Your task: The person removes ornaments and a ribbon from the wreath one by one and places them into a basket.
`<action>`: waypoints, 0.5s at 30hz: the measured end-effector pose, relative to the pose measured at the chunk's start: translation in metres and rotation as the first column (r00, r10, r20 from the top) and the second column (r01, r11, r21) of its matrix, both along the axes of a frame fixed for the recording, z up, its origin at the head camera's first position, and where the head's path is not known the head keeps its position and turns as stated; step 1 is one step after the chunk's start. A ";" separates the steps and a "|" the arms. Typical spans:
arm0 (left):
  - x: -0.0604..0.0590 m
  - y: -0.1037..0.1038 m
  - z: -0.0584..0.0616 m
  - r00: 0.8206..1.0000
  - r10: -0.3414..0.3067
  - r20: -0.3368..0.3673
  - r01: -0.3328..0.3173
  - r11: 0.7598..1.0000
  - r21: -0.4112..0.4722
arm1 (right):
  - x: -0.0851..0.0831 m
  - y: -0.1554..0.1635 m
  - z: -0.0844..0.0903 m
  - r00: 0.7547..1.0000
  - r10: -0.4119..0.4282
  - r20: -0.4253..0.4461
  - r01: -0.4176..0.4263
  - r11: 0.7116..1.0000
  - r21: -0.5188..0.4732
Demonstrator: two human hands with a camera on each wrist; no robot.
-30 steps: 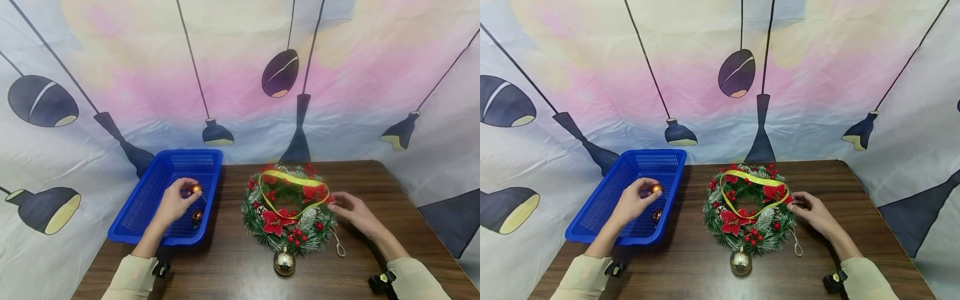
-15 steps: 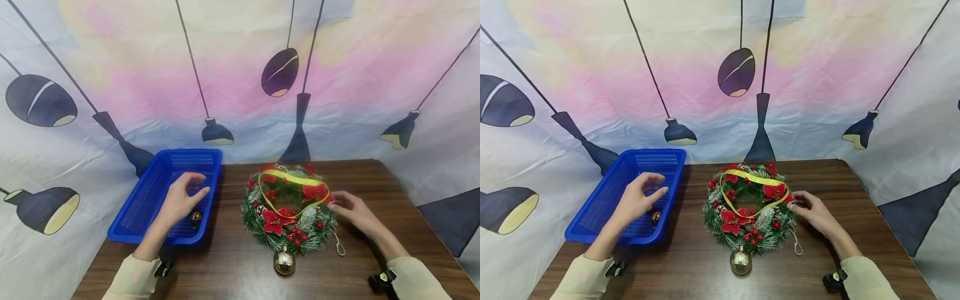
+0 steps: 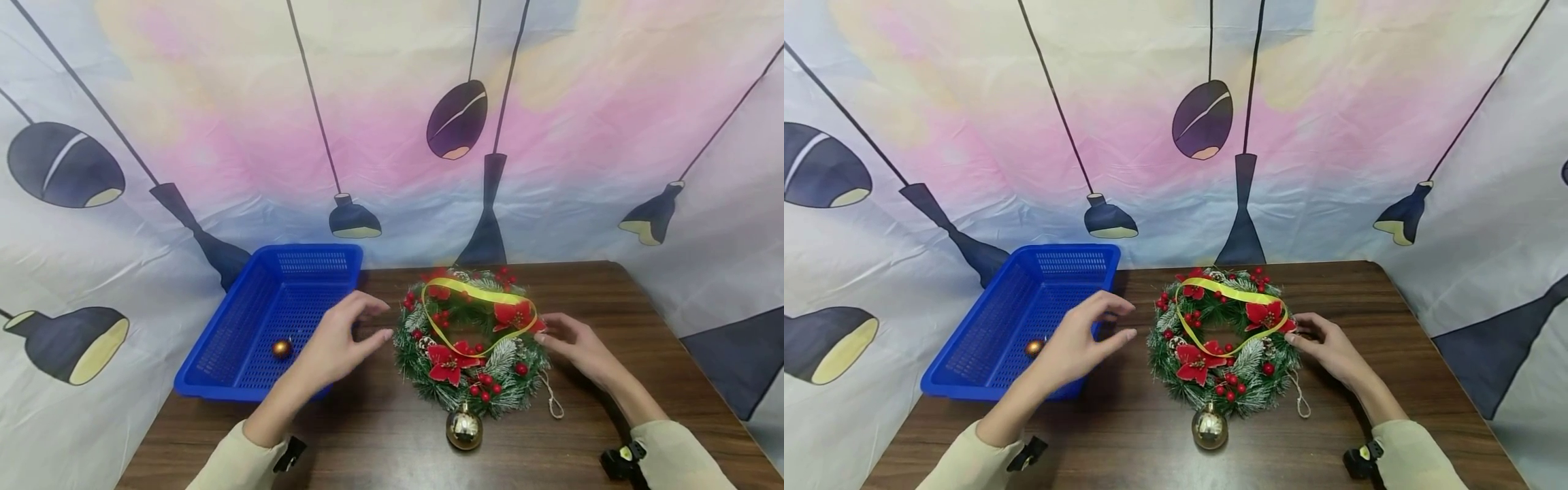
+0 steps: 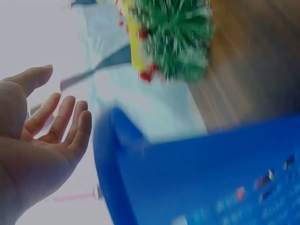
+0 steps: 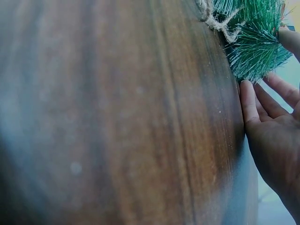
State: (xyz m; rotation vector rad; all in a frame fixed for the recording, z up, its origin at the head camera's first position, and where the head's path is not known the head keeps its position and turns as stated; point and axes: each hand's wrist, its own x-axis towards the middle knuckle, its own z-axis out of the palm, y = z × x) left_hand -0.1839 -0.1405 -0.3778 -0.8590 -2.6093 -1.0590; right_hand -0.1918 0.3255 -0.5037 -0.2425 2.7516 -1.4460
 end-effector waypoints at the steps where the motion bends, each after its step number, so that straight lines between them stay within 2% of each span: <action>1: 0.003 0.004 -0.001 1.000 -0.019 0.005 0.019 1.000 -0.009 | 0.000 0.000 0.000 1.000 0.001 -0.001 -0.001 1.000 0.000; 8: 0.020 0.031 -0.014 0.990 -0.130 0.056 0.132 0.991 -0.035 | 0.000 0.000 -0.001 1.000 0.003 -0.006 -0.003 1.000 0.000; 15: 0.028 0.051 -0.037 0.957 -0.260 0.131 0.270 0.961 -0.063 | -0.001 0.000 -0.002 1.000 0.003 -0.010 -0.003 1.000 -0.007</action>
